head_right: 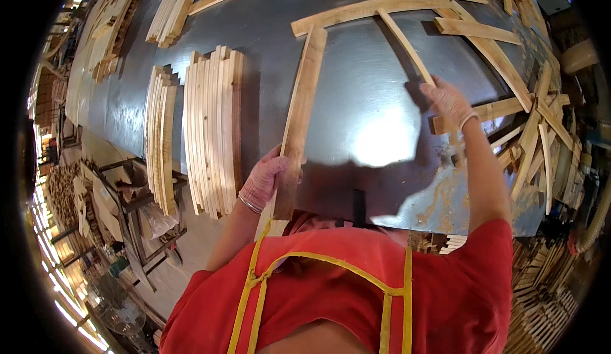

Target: The person picks up thin wooden planks from a metal table and stacks them into neat piles. They repeatedly gather planks, align them, and place them into growing stacks while other workers handle wood in the background.

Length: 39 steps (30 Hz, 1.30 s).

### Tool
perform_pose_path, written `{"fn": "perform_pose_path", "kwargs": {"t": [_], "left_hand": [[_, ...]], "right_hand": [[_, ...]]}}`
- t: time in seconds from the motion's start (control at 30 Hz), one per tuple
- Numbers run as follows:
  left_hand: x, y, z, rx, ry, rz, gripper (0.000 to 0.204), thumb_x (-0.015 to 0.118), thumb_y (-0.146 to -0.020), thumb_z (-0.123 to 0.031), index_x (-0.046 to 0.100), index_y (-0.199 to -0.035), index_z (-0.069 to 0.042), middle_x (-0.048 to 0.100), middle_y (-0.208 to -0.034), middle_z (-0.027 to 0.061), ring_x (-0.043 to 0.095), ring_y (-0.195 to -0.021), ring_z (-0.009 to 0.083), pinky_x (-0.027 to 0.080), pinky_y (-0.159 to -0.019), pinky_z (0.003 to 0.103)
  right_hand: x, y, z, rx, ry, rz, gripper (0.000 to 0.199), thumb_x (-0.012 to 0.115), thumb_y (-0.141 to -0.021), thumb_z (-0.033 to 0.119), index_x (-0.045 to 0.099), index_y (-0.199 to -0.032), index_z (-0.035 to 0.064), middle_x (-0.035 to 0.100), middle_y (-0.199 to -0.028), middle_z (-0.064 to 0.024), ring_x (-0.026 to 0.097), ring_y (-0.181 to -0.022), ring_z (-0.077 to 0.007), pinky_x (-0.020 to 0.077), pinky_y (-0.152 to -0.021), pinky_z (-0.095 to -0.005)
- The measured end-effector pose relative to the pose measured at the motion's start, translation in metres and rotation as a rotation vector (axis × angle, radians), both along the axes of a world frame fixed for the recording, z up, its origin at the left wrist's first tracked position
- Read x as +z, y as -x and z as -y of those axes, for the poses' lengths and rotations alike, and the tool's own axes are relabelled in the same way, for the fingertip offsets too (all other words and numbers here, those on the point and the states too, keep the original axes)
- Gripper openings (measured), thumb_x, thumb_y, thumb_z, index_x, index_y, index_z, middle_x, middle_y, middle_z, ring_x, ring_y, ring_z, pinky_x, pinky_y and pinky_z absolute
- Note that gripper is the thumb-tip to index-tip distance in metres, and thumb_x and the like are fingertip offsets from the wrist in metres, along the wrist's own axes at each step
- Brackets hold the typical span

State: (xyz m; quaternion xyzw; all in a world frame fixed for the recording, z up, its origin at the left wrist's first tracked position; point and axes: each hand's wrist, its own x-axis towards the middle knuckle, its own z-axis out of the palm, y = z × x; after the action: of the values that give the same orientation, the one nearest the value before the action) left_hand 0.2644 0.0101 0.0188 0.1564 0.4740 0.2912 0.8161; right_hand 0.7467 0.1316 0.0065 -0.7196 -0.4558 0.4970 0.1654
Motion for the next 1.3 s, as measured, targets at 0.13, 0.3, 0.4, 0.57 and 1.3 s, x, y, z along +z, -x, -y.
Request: {"fn": "perform_pose_path", "kwargs": {"t": [0.13, 0.3, 0.4, 0.57, 1.3], "left_hand": [[0.010, -0.004, 0.003, -0.041, -0.187, -0.223, 0.062, 0.074, -0.091, -0.016, 0.059, -0.149, 0.000, 0.073, -0.112, 0.0062, 0.070, -0.090, 0.0171, 0.059, -0.083, 0.031], [0.005, 0.039, 0.024, -0.260, -0.774, -1.242, 0.062, 0.074, -0.086, -0.014, 0.061, -0.146, -0.004, 0.067, -0.134, 0.0142, 0.065, -0.118, 0.0335, 0.052, -0.104, 0.043], [-0.012, 0.074, 0.048, -0.394, -0.900, -1.620, 0.070, 0.074, -0.083, -0.016, 0.056, -0.150, -0.008, 0.054, -0.151, 0.0167, 0.052, -0.137, 0.0387, 0.039, -0.118, 0.053], [-0.035, 0.099, 0.064, -0.488, -0.976, -1.948, 0.073, 0.075, -0.085, -0.025, 0.049, -0.152, -0.011, 0.051, -0.150, 0.0132, 0.047, -0.141, 0.0373, 0.038, -0.117, 0.055], [-0.023, 0.004, 0.009, -0.585, -1.118, -1.625, 0.092, 0.080, -0.083, -0.025, 0.040, -0.164, -0.006, 0.042, -0.166, 0.0224, 0.041, -0.151, 0.0432, 0.033, -0.125, 0.055]], "right_hand": [[-0.010, 0.092, 0.035, -0.374, 0.249, -0.954, 0.047, 0.067, -0.107, 0.043, 0.062, -0.134, 0.0046, 0.075, -0.102, -0.0169, 0.074, -0.083, -0.0273, 0.0648, -0.075, -0.0426], [-0.035, 0.167, 0.061, -0.470, 0.252, -1.350, 0.070, 0.059, -0.104, 0.064, 0.062, -0.133, 0.0001, 0.073, -0.114, -0.0217, 0.075, -0.096, -0.0344, 0.0654, -0.086, -0.0507], [-0.033, 0.197, 0.087, -0.567, 0.307, -1.486, 0.086, 0.049, -0.102, 0.076, 0.060, -0.133, -0.0037, 0.071, -0.116, -0.0236, 0.074, -0.103, -0.0391, 0.0633, -0.094, -0.0598], [-0.036, 0.243, 0.105, -0.582, 0.092, -1.156, 0.064, 0.069, -0.104, 0.049, 0.061, -0.134, -0.0066, 0.072, -0.112, -0.0212, 0.074, -0.102, -0.0342, 0.0645, -0.091, -0.0532], [-0.005, -0.068, 0.090, 0.408, -0.379, 1.122, 0.051, 0.067, -0.088, 0.012, 0.067, -0.138, 0.0177, 0.074, -0.118, -0.0091, 0.065, -0.123, -0.0316, 0.0479, -0.108, -0.0473]]}}
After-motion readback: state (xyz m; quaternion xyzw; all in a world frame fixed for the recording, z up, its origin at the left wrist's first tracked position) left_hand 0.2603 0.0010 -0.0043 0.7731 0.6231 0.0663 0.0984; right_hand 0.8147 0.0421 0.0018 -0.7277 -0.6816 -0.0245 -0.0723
